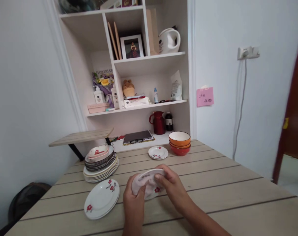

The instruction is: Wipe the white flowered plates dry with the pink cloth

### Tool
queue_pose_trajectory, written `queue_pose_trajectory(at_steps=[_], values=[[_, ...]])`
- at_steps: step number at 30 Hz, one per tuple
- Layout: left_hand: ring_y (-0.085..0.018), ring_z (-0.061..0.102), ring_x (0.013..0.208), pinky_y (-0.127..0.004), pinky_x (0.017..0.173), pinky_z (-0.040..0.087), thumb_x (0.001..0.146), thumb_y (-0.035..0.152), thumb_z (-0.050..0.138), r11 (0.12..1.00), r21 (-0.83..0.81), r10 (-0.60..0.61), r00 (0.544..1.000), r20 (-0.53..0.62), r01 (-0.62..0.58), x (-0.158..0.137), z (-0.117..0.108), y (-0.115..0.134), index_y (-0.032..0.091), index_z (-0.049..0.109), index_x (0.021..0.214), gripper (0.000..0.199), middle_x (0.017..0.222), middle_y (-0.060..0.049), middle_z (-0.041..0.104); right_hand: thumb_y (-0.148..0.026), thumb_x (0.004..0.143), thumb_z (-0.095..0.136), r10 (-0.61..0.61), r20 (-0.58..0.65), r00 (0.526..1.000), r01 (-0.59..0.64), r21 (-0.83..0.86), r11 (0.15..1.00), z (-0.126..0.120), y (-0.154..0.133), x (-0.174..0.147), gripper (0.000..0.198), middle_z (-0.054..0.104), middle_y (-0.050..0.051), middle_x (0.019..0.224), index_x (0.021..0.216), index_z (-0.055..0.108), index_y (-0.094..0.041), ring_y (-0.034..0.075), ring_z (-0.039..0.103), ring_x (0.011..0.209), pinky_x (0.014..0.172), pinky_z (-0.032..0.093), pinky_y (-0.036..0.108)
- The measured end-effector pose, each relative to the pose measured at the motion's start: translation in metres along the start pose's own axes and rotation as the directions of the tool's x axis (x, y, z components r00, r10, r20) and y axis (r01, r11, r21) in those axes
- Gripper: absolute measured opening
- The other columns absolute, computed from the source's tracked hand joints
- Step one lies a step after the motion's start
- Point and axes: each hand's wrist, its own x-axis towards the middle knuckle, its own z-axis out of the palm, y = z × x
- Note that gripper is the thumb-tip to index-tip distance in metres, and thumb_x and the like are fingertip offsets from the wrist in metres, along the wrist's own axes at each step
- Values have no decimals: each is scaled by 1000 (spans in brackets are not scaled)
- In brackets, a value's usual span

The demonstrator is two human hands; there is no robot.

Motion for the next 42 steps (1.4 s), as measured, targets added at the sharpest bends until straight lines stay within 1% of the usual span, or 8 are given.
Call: queue_pose_trajectory(at_steps=[17,21,25,29,33,37,39,42], values=[[-25,72,78,-31,67,58,65,39,77,967,-178,-185,983,13,185,-5,8,-3,13,70,92,38,87,-10,76,-34,75,73,288,-101,952,-197,517,833,16,16,-2,44,72,6,95,115,57,-23,22,67,78,69,51,34],[-26,71,80,-32,66,58,67,39,76,954,-210,-220,976,6,216,-5,7,-1,13,68,99,42,91,-11,76,-38,77,70,248,-114,962,-196,344,918,14,12,-3,41,72,8,98,112,58,-21,24,66,81,70,52,35],[-25,70,87,-32,76,56,72,33,71,982,-159,-106,994,-10,103,-4,5,-3,15,68,100,33,95,-10,75,-31,76,70,-56,-201,978,29,-134,991,8,8,-2,42,65,8,111,115,55,-23,25,61,99,86,49,39],[-23,67,85,-34,78,53,77,20,61,976,48,212,977,-8,-212,-4,1,-8,19,69,95,20,91,-7,72,-23,81,62,-331,-117,936,238,-482,843,0,5,-2,45,54,9,129,124,51,-27,26,52,115,93,46,43],[-24,62,84,-37,75,50,76,6,51,744,320,553,810,197,-586,-6,-3,-12,22,69,98,32,89,-7,69,-8,83,50,-453,114,884,405,-671,621,-5,2,-3,38,59,8,119,111,63,-29,25,54,113,93,45,43],[-24,60,81,-38,73,48,74,1,48,585,420,639,714,287,-693,-8,-6,-10,23,66,103,41,88,-7,69,-4,84,45,-508,244,826,506,-716,480,-7,-4,-3,38,66,7,105,98,69,-29,24,59,98,84,47,41],[-24,61,81,-37,74,49,74,1,48,635,376,625,735,263,-674,-8,-5,-8,22,66,101,38,88,-7,68,-7,86,48,-513,237,825,520,-674,525,-8,-8,-3,31,69,6,94,98,69,-28,23,61,91,79,48,38],[-22,63,80,-34,72,51,72,4,51,795,259,514,836,190,-548,-8,-3,-6,21,65,94,31,86,-6,68,-16,89,54,-449,192,873,470,-580,666,-10,-12,-3,19,69,5,88,94,69,-27,22,61,86,77,47,35]])
